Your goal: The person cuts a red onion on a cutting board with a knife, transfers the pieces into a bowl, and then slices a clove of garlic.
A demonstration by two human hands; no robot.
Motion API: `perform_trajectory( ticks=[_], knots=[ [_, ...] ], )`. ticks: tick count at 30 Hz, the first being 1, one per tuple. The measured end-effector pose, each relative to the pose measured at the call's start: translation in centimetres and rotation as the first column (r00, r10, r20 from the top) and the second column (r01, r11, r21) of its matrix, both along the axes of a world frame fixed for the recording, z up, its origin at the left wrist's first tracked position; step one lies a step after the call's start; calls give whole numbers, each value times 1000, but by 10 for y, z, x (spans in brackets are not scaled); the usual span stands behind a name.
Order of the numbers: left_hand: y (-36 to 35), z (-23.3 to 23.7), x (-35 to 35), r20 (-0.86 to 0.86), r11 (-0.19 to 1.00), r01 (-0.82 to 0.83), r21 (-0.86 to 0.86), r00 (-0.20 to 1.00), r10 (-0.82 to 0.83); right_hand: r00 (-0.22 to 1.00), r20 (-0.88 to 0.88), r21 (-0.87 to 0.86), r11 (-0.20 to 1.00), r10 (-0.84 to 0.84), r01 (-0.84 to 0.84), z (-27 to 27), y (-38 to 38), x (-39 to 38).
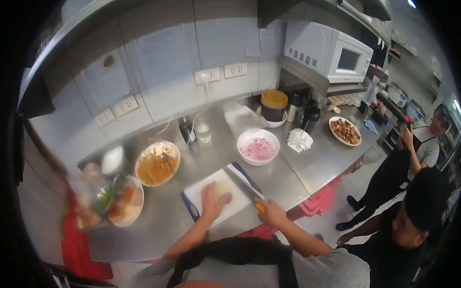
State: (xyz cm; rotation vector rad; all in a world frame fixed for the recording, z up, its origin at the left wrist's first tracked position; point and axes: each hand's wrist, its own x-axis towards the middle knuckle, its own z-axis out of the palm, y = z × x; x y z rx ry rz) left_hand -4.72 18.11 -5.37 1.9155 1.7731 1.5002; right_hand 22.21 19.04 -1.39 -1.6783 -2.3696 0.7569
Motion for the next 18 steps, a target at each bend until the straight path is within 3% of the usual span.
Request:
perform_trajectory(
  ticks=[5,11,14,16,18],
  knots=[
    [5,-7,-3,-35,1000,13,-3,999,-13,999,-42,-35,999,-11,10,-6,3,0],
    [1,-5,-21,178,998,10,-62,984,2,998,-63,61,998,-6,9,-15,4,6],
    [-31,12,-28,99,997,-69,17,993,67,999,-41,47,999,-7,9,6,0,10],
    [-60,23,-31,123,995,-100,-29,987,103,999,-54,30,1000,4,-2,17,-2,16],
    [-70,30,-34,86,991,-136,-21,987,137,983,-177,61,998,40,-29,22,0,23]
  ],
)
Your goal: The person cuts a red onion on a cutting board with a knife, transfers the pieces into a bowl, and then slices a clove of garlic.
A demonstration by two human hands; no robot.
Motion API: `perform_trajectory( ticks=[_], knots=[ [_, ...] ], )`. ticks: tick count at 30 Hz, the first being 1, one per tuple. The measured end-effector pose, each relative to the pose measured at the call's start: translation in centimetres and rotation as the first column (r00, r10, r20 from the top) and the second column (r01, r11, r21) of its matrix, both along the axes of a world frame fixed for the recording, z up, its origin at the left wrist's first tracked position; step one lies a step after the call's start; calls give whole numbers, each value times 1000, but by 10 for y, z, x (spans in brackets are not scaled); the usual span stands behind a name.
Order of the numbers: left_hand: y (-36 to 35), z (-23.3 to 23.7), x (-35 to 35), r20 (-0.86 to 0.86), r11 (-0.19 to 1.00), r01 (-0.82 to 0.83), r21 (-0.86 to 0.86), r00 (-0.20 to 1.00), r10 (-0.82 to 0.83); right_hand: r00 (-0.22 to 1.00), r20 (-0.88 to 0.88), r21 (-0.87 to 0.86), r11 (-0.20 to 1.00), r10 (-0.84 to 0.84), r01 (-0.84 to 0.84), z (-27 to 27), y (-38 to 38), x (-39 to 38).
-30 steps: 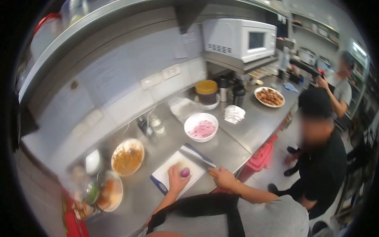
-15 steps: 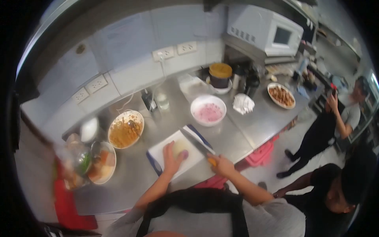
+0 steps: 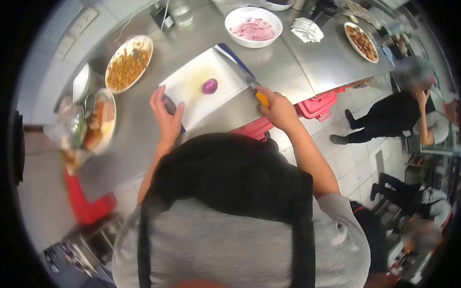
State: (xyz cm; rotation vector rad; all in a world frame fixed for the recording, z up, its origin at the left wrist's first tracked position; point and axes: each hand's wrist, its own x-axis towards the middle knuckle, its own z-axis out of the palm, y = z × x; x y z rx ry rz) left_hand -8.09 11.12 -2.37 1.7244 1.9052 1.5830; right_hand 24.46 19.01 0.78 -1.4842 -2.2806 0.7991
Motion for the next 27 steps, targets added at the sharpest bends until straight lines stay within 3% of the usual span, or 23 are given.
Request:
perform_trajectory(
  ticks=[2,5,7,10,13,19,22,25,27],
  knots=[
    [-5,1,-7,-108,999,-32,22,994,34,996,-92,-58,998,-19,14,7,-3,-1],
    [15,10,-12,-125,964,196,-177,967,-220,995,-88,-149,988,-54,41,29,-4,-10],
    [33,15,7,-262,926,252,-280,908,-327,997,-78,-125,992,-7,-3,36,-1,-15],
    [59,3,32,-255,897,335,-289,876,-409,997,-7,-130,988,81,-81,28,8,-18],
    [75,-15,45,-206,853,291,-434,889,-408,987,83,-139,982,138,-126,24,20,-20],
    [66,4,75,-181,904,36,-426,976,-124,929,251,-101,962,271,-253,15,48,-7],
    [72,24,60,-423,971,-29,-235,903,-76,898,312,-83,950,310,-299,17,62,-3],
    [91,55,43,-583,955,50,-294,782,-220,877,258,-32,911,406,-412,25,69,-7],
    [105,79,44,-596,878,83,-471,705,-386,847,217,-15,869,486,-495,34,69,-10]
  ],
)
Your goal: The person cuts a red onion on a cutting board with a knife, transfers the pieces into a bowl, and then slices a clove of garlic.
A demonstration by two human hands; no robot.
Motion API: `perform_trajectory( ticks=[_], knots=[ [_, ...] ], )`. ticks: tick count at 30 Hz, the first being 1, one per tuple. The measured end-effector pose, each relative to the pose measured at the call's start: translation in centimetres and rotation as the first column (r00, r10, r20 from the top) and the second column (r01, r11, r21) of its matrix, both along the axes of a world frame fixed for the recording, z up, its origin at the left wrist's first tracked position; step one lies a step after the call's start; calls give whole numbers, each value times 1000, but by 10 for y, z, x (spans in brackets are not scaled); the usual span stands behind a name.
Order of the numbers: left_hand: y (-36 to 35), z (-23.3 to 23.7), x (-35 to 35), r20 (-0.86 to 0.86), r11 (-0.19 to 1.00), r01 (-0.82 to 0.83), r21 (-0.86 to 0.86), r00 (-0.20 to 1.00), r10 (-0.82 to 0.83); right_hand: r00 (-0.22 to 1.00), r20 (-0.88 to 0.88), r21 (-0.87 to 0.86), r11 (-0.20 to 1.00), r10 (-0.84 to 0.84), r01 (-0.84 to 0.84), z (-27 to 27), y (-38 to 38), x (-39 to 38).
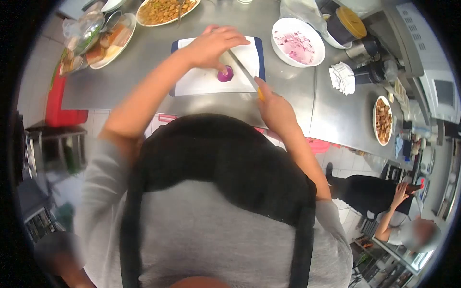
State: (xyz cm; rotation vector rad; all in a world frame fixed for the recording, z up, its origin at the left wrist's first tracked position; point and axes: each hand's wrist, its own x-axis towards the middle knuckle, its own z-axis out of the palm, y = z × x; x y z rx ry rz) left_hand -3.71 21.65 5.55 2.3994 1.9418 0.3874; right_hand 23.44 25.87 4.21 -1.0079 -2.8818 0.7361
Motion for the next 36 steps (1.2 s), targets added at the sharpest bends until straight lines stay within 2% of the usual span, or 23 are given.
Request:
perform_trajectory(
  ticks=[2,6,9,11,16,23,27,30,33,36],
  knots=[
    [16,16,8,-103,969,37,-244,993,-64,997,-16,-22,997,78,-79,11,-3,-7],
    [36,0,17,-209,852,-16,-523,972,-110,986,17,-6,986,167,-167,3,6,-11],
    [35,-10,17,-175,823,-33,-568,981,-81,980,42,-12,981,192,-192,-5,11,-11],
    [36,-13,14,-153,846,-28,-533,986,-63,979,70,-21,982,190,-189,-8,16,-12],
    [37,-12,15,-151,834,-23,-551,986,-73,981,-12,-77,978,196,-196,-9,19,-12],
    [41,-10,16,-139,818,-19,-575,987,-75,975,-11,-14,975,221,-221,-15,30,-12],
    [35,-8,15,-112,848,-20,-530,993,-46,977,33,-30,977,212,-211,-7,31,-12],
    [39,-13,12,-110,833,-25,-553,993,-43,980,91,-107,980,177,-167,1,29,-15],
    [43,-14,12,-113,803,-6,-596,991,-76,972,151,-94,982,178,-165,1,28,-16],
    [44,-19,11,-85,814,5,-581,994,-67,970,24,-28,970,240,-240,-6,30,-11]
  ],
)
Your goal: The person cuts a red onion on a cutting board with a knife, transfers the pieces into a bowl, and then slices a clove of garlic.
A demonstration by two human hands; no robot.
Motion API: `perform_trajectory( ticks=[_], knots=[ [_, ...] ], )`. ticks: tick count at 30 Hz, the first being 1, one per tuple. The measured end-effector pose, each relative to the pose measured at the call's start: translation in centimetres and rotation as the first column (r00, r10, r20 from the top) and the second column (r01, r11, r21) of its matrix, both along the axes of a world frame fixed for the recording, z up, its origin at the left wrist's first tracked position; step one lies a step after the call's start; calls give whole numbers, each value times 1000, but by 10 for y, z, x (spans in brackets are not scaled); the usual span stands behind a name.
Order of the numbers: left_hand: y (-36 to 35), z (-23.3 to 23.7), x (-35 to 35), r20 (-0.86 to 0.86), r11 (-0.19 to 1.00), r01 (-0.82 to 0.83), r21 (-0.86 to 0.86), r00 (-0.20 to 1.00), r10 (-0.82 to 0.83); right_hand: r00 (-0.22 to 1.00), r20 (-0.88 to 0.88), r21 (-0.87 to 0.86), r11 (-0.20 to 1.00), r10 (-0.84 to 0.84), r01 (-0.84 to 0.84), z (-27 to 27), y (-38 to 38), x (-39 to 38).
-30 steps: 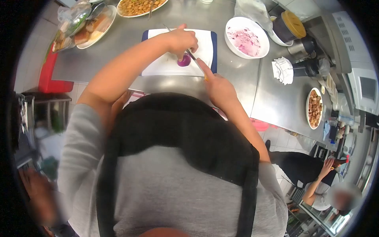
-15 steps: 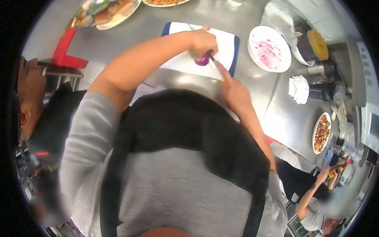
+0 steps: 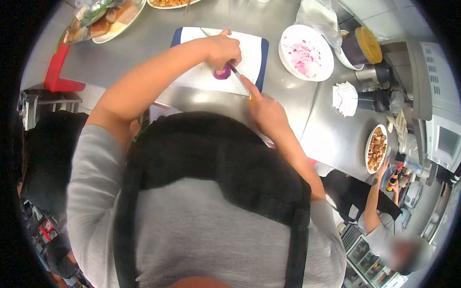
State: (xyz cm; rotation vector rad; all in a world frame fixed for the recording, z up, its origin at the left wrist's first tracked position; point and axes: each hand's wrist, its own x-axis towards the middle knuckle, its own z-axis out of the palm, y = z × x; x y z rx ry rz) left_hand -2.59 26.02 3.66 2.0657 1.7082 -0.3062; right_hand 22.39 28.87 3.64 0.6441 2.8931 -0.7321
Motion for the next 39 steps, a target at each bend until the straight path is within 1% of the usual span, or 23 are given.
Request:
perform_trajectory(
  ticks=[3,6,9,12,15,18,21,24,27,31,33,35,39],
  knots=[
    [0,1,-1,42,1000,-24,-9,999,25,1000,22,-10,1000,22,-21,4,2,0],
    [-2,4,-4,60,999,-29,-17,998,30,995,93,5,1000,26,-26,2,6,-2],
    [-2,-1,-7,78,998,-58,-20,995,59,997,72,-107,994,26,-18,0,9,-5],
    [0,-3,-10,127,999,-46,-7,991,46,983,186,-180,983,3,31,-5,13,-10],
    [0,-2,-10,99,1000,-23,5,995,22,980,198,-151,989,20,10,-4,15,-13],
    [-6,-4,-9,98,996,10,86,995,-18,980,200,-126,992,6,19,15,11,-13],
    [-6,-4,-6,40,999,-15,37,999,13,991,131,-96,995,9,4,20,8,-7],
    [-6,-4,-7,77,999,-2,38,997,-1,997,68,-101,995,21,-14,19,10,-2],
    [-6,-6,-9,94,998,-18,52,995,13,997,70,-73,997,12,-7,19,8,1],
    [-4,-6,-12,127,999,-21,49,992,15,988,151,-136,991,5,16,25,8,-1],
    [-4,-7,-12,130,999,-23,45,991,17,985,170,-132,991,9,13,23,7,-1],
    [-4,-7,-12,133,998,-27,49,991,20,992,127,-124,992,25,-9,17,7,0],
    [-2,-10,-13,152,998,-14,54,988,5,992,112,-145,989,51,-34,-9,12,3]
  ],
)
